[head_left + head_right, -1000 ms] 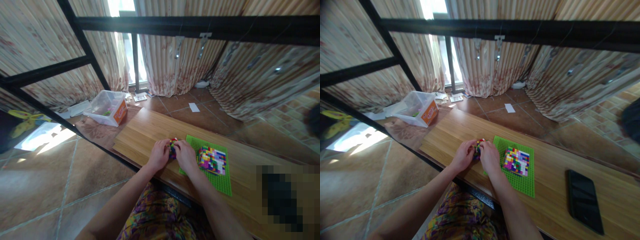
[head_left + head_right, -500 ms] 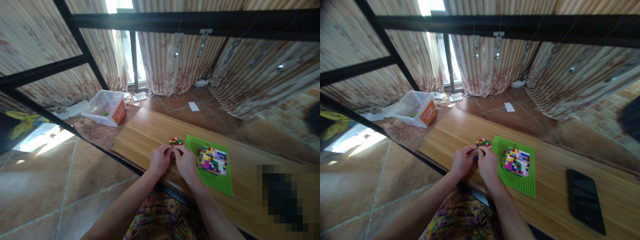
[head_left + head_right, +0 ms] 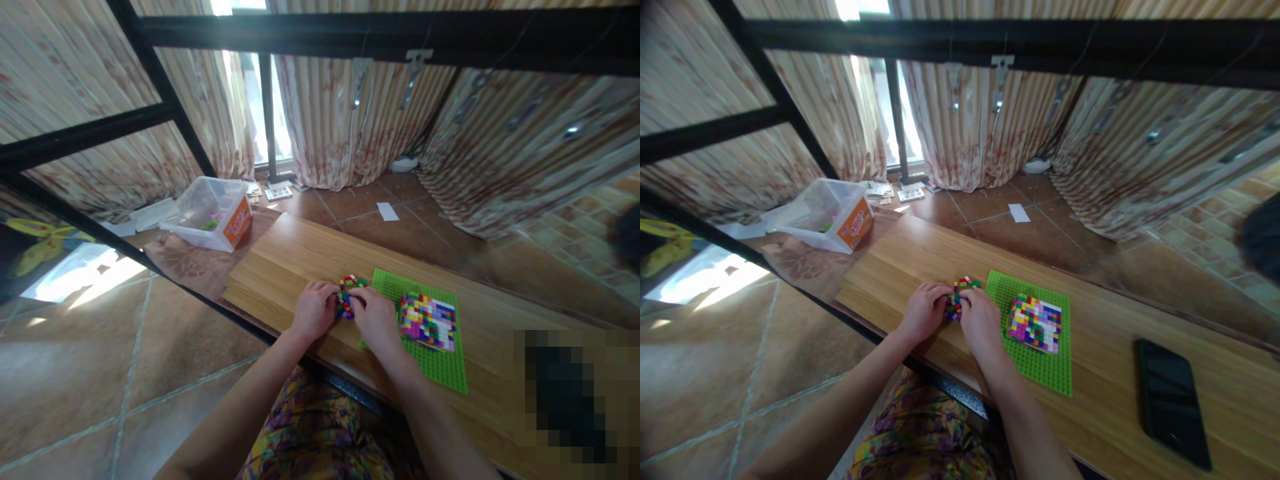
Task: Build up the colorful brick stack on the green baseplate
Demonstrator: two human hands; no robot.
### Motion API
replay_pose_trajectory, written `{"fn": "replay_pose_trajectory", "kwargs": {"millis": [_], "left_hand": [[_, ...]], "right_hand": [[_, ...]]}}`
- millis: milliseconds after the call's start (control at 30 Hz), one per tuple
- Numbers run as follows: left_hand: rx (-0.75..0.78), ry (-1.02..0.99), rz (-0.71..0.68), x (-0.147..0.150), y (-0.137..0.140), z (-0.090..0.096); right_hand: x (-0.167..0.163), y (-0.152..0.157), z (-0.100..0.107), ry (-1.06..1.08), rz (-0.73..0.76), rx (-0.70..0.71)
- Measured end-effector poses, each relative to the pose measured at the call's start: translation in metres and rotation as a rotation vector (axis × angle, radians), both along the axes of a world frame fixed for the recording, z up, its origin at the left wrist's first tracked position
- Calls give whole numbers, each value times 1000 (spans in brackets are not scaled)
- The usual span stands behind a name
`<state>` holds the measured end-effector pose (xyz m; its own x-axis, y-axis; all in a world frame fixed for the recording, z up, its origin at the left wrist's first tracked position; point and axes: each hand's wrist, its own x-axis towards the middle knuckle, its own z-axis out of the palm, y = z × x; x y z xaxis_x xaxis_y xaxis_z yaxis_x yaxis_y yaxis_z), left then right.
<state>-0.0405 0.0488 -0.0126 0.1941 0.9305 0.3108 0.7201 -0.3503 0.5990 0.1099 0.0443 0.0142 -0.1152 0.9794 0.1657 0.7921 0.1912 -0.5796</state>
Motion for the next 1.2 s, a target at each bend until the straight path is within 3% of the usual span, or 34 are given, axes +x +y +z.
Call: {"fn": "replay_pose_trajectory", "kwargs": {"millis": [267, 467, 600, 700, 900, 1200], "left_hand": [[-8, -89, 10, -1, 0, -3], [-37, -105, 61, -1, 2, -3], [-70, -202, 111, -3, 1, 4], [-109, -369, 121, -2, -4, 12], [-234, -701, 139, 10, -15, 25], [-275, -696, 212, 13, -24, 30]], "right_hand": [[5, 42, -5, -229, 47, -4], [3, 48, -10, -234, 85, -2], [2, 39, -3, -121, 66, 6], [-3, 25, 3, 140, 78, -15], [-15, 0, 8, 630, -20, -248], [-14, -12, 18, 428, 5, -109]]}}
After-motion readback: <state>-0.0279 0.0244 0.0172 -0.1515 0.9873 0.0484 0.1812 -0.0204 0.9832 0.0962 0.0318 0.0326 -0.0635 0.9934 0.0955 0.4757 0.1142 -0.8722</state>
